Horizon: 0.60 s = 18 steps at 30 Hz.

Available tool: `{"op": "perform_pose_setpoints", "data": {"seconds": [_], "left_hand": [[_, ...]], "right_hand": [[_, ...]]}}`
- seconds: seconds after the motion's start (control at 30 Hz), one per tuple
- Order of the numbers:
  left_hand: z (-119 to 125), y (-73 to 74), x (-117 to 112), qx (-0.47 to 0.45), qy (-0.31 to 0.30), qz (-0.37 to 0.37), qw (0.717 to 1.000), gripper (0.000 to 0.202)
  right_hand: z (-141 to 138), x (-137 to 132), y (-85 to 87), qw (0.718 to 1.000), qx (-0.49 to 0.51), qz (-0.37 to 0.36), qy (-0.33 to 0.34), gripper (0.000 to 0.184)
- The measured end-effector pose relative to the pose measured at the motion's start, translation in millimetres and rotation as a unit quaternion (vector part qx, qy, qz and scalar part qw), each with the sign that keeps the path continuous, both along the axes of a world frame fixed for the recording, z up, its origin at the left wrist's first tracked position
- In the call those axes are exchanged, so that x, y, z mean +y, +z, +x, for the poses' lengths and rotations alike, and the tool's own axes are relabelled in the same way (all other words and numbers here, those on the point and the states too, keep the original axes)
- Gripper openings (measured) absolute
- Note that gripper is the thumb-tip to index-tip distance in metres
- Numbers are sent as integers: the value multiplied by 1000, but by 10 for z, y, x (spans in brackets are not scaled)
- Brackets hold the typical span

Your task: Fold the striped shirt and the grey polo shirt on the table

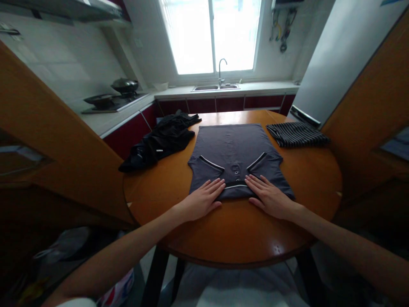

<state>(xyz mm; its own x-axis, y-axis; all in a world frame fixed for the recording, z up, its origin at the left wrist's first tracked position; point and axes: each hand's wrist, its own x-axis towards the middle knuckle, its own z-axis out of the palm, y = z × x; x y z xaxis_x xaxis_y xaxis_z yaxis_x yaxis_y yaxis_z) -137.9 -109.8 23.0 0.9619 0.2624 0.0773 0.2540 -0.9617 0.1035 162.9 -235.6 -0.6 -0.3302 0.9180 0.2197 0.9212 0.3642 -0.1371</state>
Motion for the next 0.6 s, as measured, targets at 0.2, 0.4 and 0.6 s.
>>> {"op": "perform_pose_setpoints", "data": {"seconds": [0.2,0.4,0.6], "left_hand": [[-347,194,23,18,-18,55,998,64],[-719,247,-13,11,-16,49,999,67],[-764,206,150,-22,-48,17,998,56]], "right_hand": [[345,-186,48,998,-22,61,14,69],[783,-495,85,996,-33,72,38,67],[1076,-620,108,996,-34,56,53,69]]}}
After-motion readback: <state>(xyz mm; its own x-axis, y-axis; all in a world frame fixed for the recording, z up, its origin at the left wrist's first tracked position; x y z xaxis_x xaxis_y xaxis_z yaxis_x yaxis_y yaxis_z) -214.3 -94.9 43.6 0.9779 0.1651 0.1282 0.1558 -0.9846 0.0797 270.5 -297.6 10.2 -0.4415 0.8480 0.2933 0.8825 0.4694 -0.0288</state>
